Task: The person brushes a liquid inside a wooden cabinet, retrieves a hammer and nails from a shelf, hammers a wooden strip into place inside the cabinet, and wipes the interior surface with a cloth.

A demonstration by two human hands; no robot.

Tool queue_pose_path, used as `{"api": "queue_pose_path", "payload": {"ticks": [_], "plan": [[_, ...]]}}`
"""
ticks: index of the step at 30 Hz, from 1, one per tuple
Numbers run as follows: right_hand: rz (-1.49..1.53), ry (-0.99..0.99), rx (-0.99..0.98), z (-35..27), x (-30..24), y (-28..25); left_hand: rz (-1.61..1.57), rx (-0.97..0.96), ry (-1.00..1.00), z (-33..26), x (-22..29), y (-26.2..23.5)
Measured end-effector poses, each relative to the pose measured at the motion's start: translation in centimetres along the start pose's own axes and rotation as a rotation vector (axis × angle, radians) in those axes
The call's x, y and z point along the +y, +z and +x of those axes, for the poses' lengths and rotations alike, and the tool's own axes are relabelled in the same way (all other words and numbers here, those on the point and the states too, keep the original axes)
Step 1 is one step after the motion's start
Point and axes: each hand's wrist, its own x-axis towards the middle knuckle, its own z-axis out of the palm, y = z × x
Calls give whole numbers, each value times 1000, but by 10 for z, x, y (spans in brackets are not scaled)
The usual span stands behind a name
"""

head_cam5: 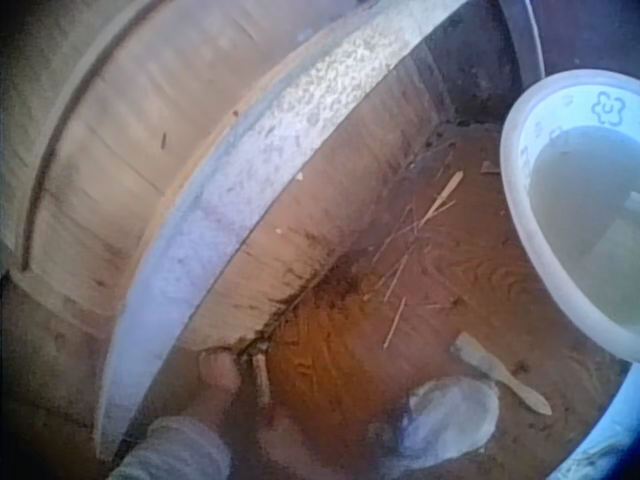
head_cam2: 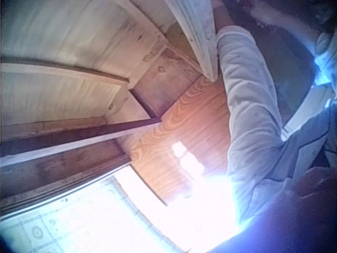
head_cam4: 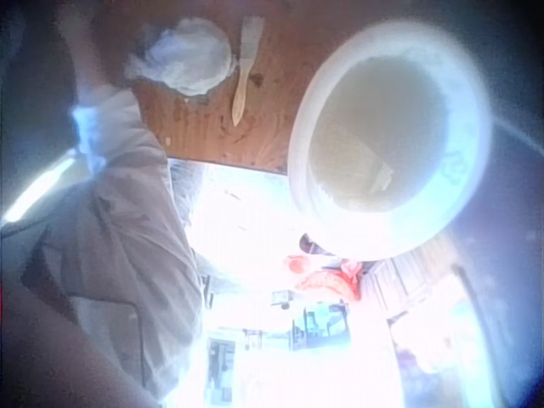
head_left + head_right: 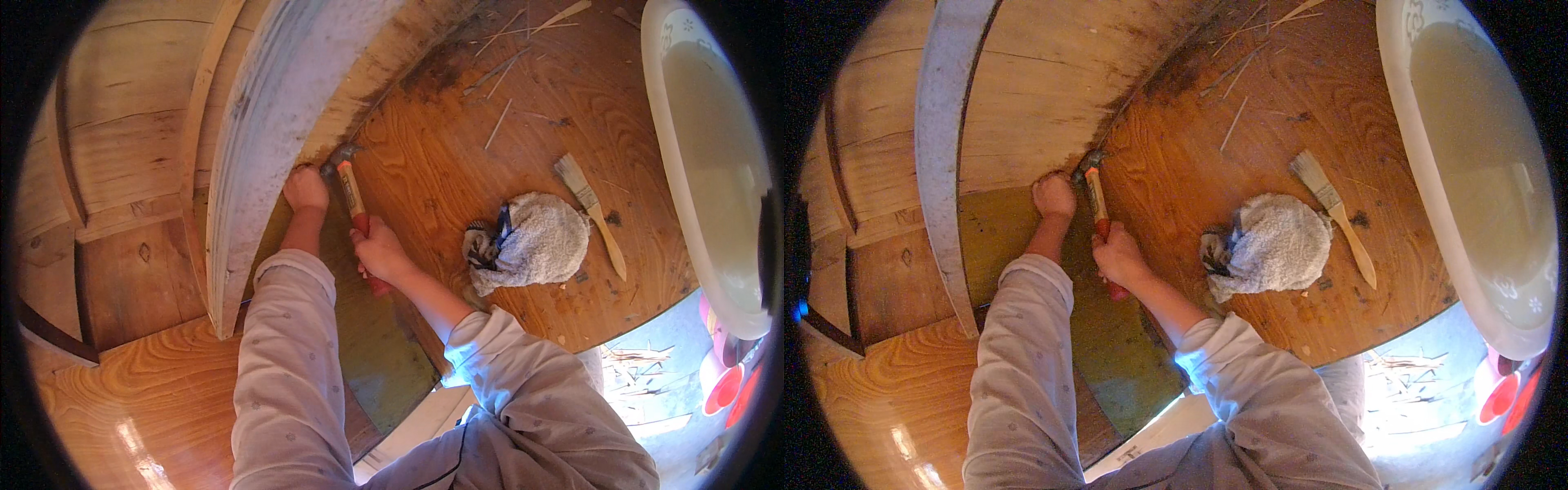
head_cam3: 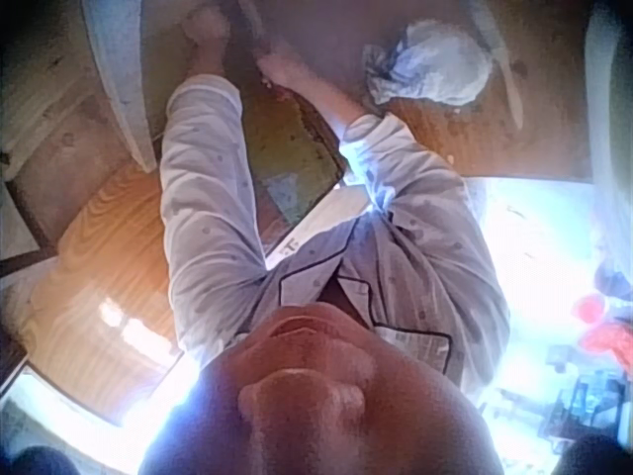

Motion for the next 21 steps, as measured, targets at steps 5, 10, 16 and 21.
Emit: {"api": "queue_pose_path", "payload": {"ticks": [5, 10, 16, 21], "plan": [[1, 25, -2, -1, -1, 0, 60, -41, -8, 3, -1, 2], [11, 8, 12, 4, 4, 3, 70, -96, -11, 5, -1, 1], [64, 2, 17, 1, 2, 4, 110, 0, 37, 2, -2, 6], [46, 2, 47, -4, -1, 9, 157, -12, 19, 3, -7, 11]]}}
